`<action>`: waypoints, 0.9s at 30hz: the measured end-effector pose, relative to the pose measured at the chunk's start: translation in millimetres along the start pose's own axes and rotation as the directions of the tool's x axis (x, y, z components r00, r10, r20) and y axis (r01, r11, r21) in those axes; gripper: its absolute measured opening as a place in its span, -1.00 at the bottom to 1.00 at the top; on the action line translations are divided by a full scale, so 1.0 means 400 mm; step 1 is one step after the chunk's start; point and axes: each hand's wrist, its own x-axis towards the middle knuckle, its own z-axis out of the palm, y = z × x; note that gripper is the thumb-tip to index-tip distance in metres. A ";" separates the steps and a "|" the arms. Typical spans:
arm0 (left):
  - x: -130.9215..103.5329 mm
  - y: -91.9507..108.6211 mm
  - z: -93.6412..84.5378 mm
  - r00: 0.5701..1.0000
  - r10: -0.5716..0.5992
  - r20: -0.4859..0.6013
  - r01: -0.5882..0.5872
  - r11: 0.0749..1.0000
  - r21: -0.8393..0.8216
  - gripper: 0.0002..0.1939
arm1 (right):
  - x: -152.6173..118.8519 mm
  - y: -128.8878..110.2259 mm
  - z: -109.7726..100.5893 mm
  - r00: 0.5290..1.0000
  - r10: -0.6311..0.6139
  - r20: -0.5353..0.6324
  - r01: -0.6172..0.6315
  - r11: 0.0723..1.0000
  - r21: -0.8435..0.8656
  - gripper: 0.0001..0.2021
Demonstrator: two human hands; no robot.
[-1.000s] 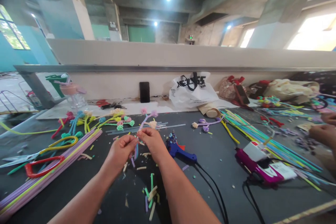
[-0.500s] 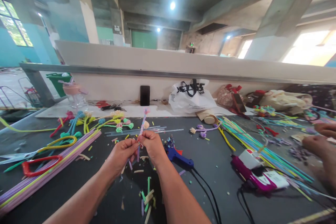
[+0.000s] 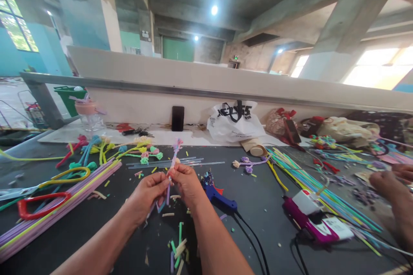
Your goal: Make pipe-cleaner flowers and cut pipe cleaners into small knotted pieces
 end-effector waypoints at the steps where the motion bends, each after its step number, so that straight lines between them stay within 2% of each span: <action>1: 0.005 -0.002 -0.005 0.997 0.032 -0.074 -0.023 0.992 0.123 -0.72 | 0.006 0.003 -0.002 0.999 -0.010 -0.037 0.008 0.998 -0.059 -0.69; 2: 0.010 -0.006 -0.011 0.987 0.078 -0.143 -0.039 0.965 0.259 -0.73 | 0.011 0.007 -0.003 0.998 -0.021 -0.063 0.014 0.995 -0.104 -0.71; 4: 0.017 -0.015 -0.025 0.952 0.220 -0.214 -0.074 0.842 0.535 -0.76 | 0.019 0.013 -0.003 0.993 -0.037 -0.108 0.015 0.980 -0.196 -0.76; 7: 0.017 -0.030 -0.038 0.883 0.444 -0.152 -0.150 0.573 0.806 -0.78 | 0.020 0.016 0.002 0.979 -0.073 -0.189 -0.001 0.931 -0.364 -0.83; 9: 0.015 -0.037 -0.039 0.862 0.496 -0.104 -0.173 0.480 0.860 -0.78 | 0.017 0.013 0.006 0.968 -0.103 -0.231 -0.013 0.892 -0.452 -0.83; 11: 0.016 -0.041 -0.037 0.882 0.458 -0.109 -0.163 0.514 0.842 -0.78 | 0.014 0.008 0.009 0.962 -0.128 -0.243 -0.014 0.861 -0.508 -0.81; 13: 0.020 -0.040 -0.036 0.930 0.338 -0.146 -0.117 0.648 0.753 -0.77 | 0.011 0.001 0.009 0.964 -0.143 -0.226 0.001 0.845 -0.534 -0.80; 16: 0.024 -0.030 -0.033 0.982 0.115 -0.147 -0.036 0.891 0.453 -0.73 | 0.006 -0.012 0.007 0.976 -0.143 -0.166 0.036 0.853 -0.521 -0.80; 18: 0.021 -0.020 -0.028 0.996 0.022 -0.091 -0.004 0.981 0.195 -0.71 | 0.001 -0.018 0.006 0.984 -0.135 -0.113 0.064 0.871 -0.487 -0.80; 20: 0.012 -0.010 -0.020 0.999 -0.039 -0.033 0.038 0.999 -0.021 -0.71 | -0.005 -0.020 0.007 0.992 -0.113 -0.047 0.089 0.929 -0.359 -0.79; 23: -0.002 -0.003 -0.007 0.995 -0.096 0.038 0.102 0.972 -0.212 -0.72 | -0.015 -0.015 0.011 0.997 -0.068 0.026 0.068 0.997 -0.020 -0.79; 25: -0.006 -0.004 -0.002 0.992 -0.106 0.073 0.122 0.950 -0.288 -0.75 | -0.019 -0.009 0.016 0.998 -0.042 0.038 0.035 0.986 0.162 -0.81; 27: -0.006 -0.007 0.001 0.990 -0.099 0.100 0.126 0.940 -0.315 -0.76 | -0.019 -0.003 0.019 0.999 -0.024 0.037 0.014 0.965 0.263 -0.81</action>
